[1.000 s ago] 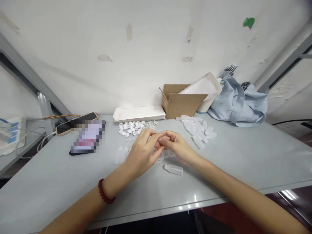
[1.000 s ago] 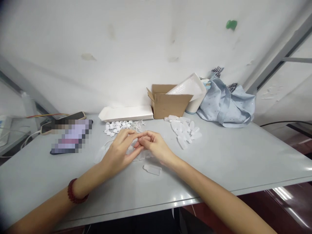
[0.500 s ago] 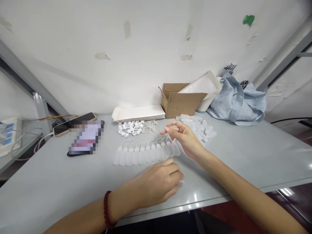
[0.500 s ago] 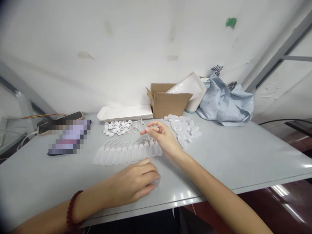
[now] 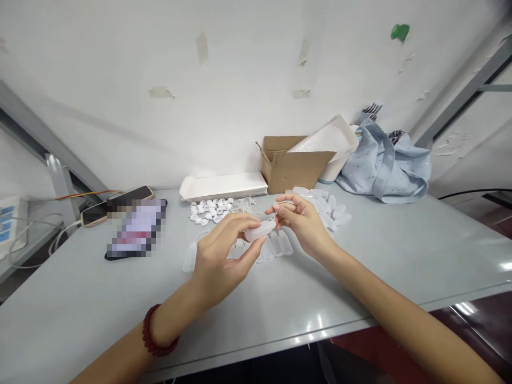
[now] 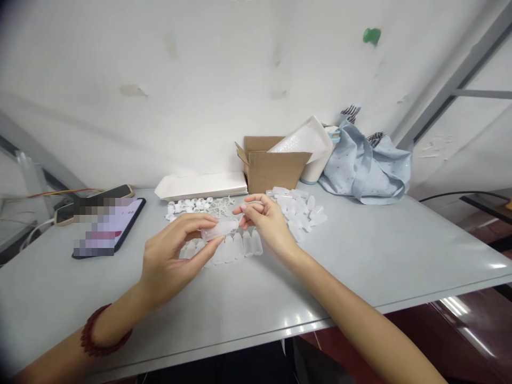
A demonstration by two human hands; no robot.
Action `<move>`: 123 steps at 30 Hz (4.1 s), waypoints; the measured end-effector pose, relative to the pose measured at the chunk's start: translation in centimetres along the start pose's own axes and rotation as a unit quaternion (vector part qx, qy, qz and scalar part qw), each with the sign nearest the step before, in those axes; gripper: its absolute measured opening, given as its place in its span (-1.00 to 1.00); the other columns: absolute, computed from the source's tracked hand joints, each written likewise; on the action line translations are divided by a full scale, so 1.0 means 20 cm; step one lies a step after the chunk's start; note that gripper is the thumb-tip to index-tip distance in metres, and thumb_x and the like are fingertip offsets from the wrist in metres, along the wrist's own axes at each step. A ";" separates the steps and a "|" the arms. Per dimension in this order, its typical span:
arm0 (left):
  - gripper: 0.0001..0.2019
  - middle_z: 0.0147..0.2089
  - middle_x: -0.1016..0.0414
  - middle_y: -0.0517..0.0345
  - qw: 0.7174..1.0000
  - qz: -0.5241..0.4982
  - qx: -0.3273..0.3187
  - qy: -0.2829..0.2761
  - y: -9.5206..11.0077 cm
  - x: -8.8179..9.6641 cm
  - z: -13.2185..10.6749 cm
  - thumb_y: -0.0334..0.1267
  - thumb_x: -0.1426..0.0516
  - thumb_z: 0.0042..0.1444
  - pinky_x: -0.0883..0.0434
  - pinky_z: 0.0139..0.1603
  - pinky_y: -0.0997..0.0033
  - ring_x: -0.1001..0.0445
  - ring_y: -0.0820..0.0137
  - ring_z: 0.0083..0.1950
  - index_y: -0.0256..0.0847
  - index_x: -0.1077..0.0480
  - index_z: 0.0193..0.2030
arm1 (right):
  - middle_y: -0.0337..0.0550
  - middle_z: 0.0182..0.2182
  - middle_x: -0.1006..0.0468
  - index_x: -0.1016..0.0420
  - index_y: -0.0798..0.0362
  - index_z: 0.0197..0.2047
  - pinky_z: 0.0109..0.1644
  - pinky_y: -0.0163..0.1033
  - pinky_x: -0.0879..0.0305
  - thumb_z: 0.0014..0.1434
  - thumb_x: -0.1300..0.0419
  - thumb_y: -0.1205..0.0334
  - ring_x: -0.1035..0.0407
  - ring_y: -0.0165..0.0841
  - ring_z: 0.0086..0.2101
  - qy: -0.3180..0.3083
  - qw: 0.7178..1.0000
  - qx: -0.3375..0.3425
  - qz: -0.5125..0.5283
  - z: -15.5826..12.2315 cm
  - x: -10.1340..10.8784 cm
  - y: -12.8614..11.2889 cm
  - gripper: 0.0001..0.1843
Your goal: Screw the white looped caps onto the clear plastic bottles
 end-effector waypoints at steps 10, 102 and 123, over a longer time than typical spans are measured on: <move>-0.87 -0.20 -0.50 0.05 1.000 0.014 0.023 -0.011 -0.06 -0.04 -0.01 -0.45 -0.14 0.14 -0.54 -0.27 0.42 -0.49 0.37 -0.18 -0.21 -0.38 -0.17 | -0.20 -0.42 -0.60 -0.35 0.05 -0.28 -0.33 -0.23 -0.32 -0.02 -0.35 0.13 -0.36 -0.47 -0.54 -0.004 1.000 0.006 0.011 -0.01 0.00 0.00 -0.68; -0.51 0.04 -0.46 -0.01 0.979 -0.005 -0.049 -0.198 -0.03 -0.20 0.04 -0.29 -0.29 0.03 -0.39 0.02 0.06 -0.36 0.17 0.04 -0.17 -0.26 0.10 | -0.20 -0.42 -0.63 -0.14 0.00 -0.30 -0.22 -0.22 -0.39 0.05 -0.35 0.18 -0.55 -0.31 -0.32 -0.291 0.951 -0.080 -0.072 -0.02 -0.03 -0.08 -0.60; -0.70 -0.08 -0.44 -0.03 0.934 0.075 0.058 -0.345 -0.09 -0.64 0.02 -0.25 -0.22 0.02 -0.40 0.00 0.06 -0.33 0.11 0.01 -0.25 -0.37 -0.09 | -0.15 -0.65 -0.54 -0.44 0.08 -0.48 -0.42 -0.30 -0.19 0.01 -0.21 0.38 -0.43 -0.29 -0.46 -0.107 0.780 -0.085 -0.611 0.15 0.39 -0.07 -0.94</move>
Point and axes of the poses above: each hand's wrist, its own z-axis towards the middle knuckle, its own x-axis out of the back of the hand, y = z × x, the point moved 7 cm from there along z, towards the middle knuckle
